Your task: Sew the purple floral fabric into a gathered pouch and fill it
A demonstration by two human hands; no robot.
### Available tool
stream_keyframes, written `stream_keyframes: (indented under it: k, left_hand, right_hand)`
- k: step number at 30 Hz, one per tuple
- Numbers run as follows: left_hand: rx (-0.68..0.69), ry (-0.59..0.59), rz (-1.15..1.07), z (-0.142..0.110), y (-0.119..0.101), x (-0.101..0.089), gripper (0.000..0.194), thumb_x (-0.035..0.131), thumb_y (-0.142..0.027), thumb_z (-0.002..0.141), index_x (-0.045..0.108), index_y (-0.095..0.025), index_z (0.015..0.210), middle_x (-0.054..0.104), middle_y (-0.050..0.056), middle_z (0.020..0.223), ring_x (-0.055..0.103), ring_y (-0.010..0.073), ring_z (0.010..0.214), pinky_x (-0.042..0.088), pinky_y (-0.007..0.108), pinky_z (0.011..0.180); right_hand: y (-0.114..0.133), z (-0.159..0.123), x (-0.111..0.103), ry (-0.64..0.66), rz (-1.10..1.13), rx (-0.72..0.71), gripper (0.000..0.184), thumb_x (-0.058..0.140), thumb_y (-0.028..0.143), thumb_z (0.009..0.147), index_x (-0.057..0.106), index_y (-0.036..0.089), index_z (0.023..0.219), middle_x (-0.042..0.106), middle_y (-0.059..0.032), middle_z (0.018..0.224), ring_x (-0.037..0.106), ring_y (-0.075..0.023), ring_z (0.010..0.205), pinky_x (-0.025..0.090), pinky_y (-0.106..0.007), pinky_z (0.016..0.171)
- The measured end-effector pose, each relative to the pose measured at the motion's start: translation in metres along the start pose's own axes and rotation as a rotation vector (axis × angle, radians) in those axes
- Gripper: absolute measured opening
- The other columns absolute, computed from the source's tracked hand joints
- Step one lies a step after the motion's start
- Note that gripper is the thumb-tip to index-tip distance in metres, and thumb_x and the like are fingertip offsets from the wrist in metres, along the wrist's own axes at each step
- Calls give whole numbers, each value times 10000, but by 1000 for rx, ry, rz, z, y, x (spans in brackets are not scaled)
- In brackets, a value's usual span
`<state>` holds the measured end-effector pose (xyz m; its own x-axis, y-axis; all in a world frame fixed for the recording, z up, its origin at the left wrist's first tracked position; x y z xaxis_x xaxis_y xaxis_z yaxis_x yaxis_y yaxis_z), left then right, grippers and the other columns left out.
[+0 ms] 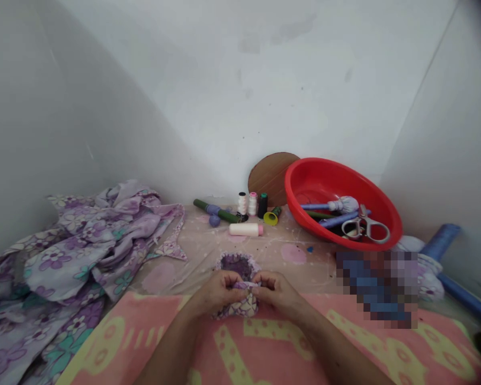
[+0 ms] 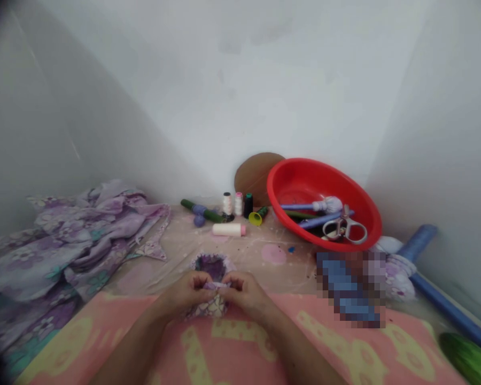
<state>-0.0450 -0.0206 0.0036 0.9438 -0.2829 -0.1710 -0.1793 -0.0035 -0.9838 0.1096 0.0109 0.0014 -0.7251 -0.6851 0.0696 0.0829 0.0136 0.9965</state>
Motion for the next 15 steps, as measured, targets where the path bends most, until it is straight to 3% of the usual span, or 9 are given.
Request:
stream_keyframes:
  k: [8, 12, 15]
  left_hand:
    - [34, -69, -20, 1, -8, 7, 253, 625, -366, 612, 563, -122, 607, 424, -53, 512, 340, 58, 470, 242, 173, 451]
    - [34, -101, -39, 1, -7, 7, 253, 627, -365, 612, 566, -119, 625, 453, -40, 520, 374, 65, 479, 264, 172, 454]
    - [32, -155, -104, 3, -4, 6, 279, 648, -380, 580, 535, -127, 611, 449, -41, 519, 383, 67, 478, 272, 172, 449]
  right_hand:
    - [3, 1, -2, -5, -143, -140, 262, 543, 378, 700, 462, 163, 827, 300, 76, 509, 283, -52, 429, 216, -180, 425]
    - [3, 1, -2, -44, -281, -207, 219, 473, 334, 760, 450, 165, 899, 359, 56, 551, 322, -69, 475, 252, -187, 456]
    - [8, -1, -1, -138, -542, -312, 172, 452, 306, 782, 489, 177, 889, 429, 31, 590, 392, -89, 528, 299, -199, 501]
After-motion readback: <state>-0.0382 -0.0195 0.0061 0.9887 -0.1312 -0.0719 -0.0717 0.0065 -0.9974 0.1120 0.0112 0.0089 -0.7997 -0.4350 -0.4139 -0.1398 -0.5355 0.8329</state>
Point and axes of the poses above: each hand's wrist, its own z-axis towards the middle knuckle, its own x-axis out of the palm, y = z × x, the point moved 2 cm from there along z, towards the middle knuckle
